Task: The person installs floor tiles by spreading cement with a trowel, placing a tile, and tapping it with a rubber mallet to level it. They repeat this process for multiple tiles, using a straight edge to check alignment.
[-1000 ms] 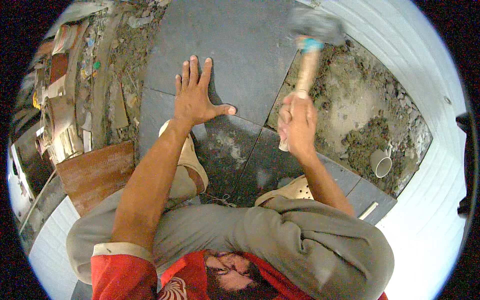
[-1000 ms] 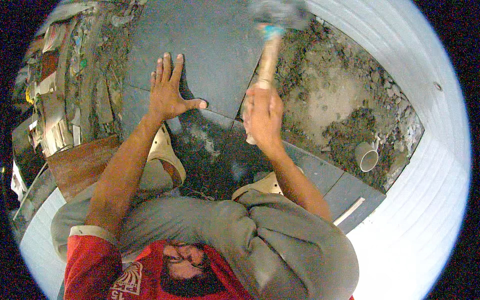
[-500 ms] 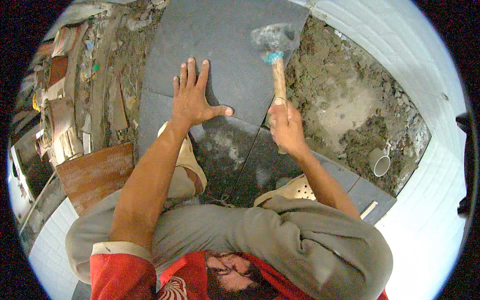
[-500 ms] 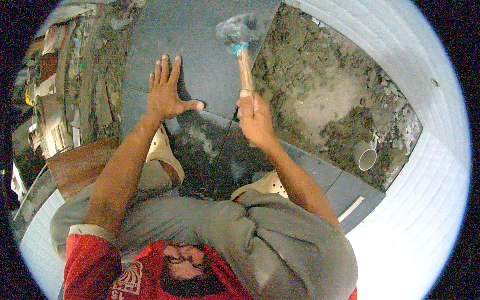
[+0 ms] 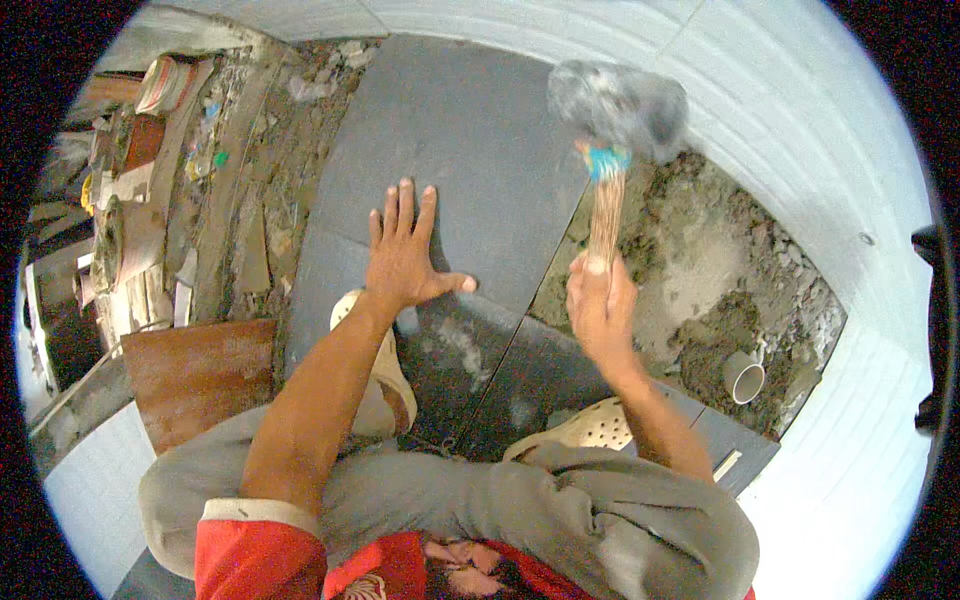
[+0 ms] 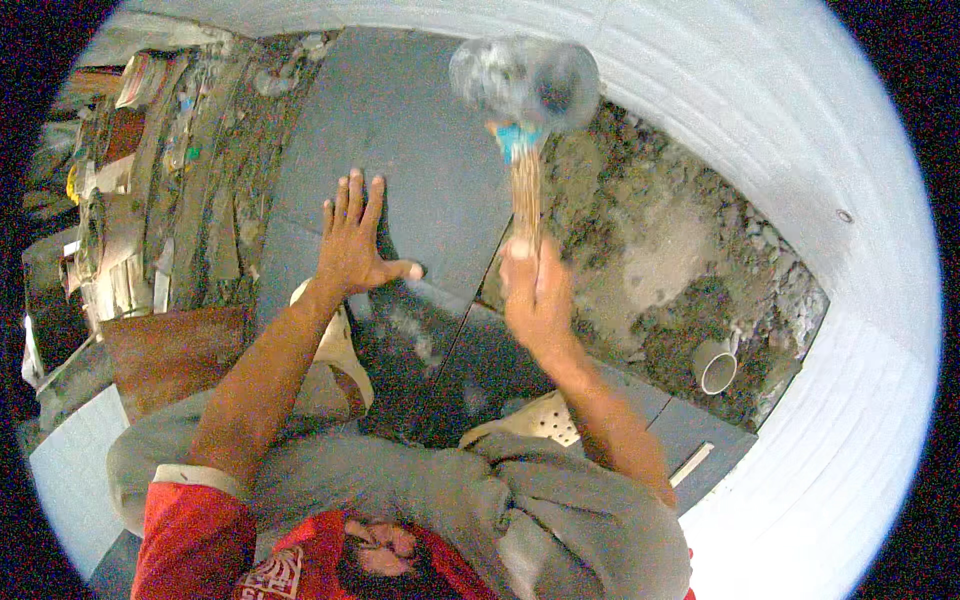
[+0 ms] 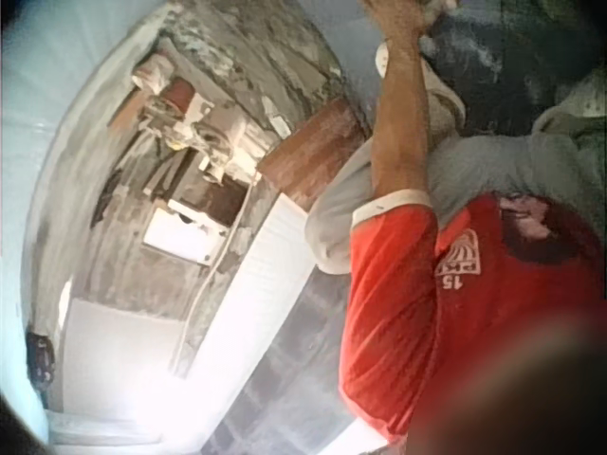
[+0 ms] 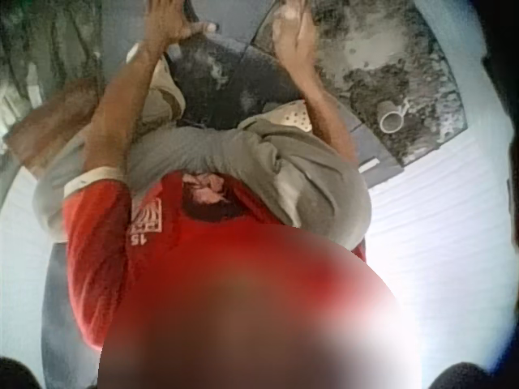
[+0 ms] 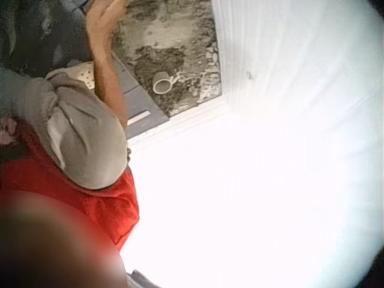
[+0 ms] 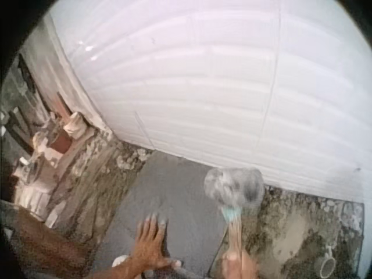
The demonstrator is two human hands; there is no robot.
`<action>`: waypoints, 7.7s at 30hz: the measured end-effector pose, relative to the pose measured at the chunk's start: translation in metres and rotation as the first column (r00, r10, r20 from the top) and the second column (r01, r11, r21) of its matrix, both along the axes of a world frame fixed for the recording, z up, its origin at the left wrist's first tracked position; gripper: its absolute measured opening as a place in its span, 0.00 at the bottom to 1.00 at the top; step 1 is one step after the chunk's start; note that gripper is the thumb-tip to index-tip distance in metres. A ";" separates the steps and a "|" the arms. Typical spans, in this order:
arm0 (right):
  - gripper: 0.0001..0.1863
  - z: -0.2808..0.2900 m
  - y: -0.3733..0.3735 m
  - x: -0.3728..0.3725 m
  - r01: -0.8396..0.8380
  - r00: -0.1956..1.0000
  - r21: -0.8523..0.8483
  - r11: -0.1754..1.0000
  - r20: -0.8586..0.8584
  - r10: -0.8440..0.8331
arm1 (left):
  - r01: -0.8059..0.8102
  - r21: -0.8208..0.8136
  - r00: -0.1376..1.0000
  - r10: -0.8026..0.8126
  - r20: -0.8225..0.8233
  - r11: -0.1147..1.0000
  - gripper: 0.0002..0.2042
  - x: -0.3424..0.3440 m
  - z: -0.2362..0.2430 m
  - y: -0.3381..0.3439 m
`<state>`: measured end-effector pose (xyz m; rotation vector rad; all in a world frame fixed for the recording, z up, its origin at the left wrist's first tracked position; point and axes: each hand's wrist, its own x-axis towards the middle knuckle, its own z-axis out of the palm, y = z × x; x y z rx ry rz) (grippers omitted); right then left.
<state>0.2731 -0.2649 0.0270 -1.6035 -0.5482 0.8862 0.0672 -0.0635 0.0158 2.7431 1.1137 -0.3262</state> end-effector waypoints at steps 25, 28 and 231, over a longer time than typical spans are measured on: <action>0.17 -0.009 0.046 0.040 -0.162 0.840 -0.367 0.916 0.436 0.324 | -0.003 -0.081 0.998 -0.002 -0.064 0.997 0.78 0.049 0.011 0.032; 0.18 0.012 0.055 0.052 -0.198 0.813 -0.291 0.936 0.485 0.322 | -0.016 -0.090 0.999 0.011 -0.051 0.996 0.77 0.049 0.010 0.033; 0.12 0.070 -0.126 0.120 -0.437 0.539 -0.710 0.552 0.285 0.793 | -0.535 -0.060 0.677 0.471 0.566 0.843 0.17 -0.230 0.001 0.041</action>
